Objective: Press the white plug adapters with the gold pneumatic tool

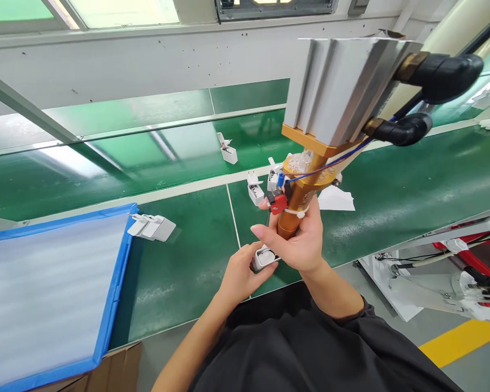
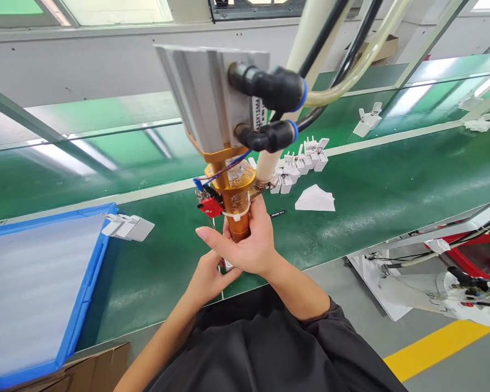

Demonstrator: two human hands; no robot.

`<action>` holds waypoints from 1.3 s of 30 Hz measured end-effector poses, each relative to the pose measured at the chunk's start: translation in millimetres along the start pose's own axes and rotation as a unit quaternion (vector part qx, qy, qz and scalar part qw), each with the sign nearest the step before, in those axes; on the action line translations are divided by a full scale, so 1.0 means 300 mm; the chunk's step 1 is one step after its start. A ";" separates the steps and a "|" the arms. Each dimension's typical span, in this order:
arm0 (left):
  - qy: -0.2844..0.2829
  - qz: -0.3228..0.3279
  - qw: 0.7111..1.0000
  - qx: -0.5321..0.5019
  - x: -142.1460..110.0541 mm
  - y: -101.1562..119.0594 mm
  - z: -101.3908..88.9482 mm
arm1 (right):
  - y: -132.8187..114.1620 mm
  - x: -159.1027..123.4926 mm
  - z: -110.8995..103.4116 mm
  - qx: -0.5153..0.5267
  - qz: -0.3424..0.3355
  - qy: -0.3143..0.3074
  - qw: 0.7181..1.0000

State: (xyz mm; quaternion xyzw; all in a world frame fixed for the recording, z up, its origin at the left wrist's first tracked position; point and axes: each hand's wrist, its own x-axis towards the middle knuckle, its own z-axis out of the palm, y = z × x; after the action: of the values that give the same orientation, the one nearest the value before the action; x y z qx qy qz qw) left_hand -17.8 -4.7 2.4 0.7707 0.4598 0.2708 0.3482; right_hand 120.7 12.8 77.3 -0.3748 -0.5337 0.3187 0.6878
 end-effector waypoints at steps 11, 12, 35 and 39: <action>0.103 -0.020 0.991 -0.085 0.013 0.029 0.138 | -0.013 0.008 0.036 -0.013 -0.022 0.013 1.000; 0.110 -0.021 0.990 -0.083 0.013 0.027 0.143 | -0.011 0.005 0.034 -0.006 -0.016 0.010 1.000; -0.051 -0.188 0.965 -0.174 -0.049 -0.025 -0.084 | 0.008 0.030 -0.054 0.035 -0.046 0.044 0.997; -0.029 -0.162 0.983 -0.079 -0.048 -0.062 -0.064 | 0.018 0.034 -0.067 0.021 -0.055 0.056 0.997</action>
State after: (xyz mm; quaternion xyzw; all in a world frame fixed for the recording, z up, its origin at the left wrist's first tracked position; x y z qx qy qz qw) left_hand -48.1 -5.8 -2.0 0.6638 0.5452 0.2240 0.4604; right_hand 142.2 20.7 74.7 -0.3474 -0.5071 0.2701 0.7411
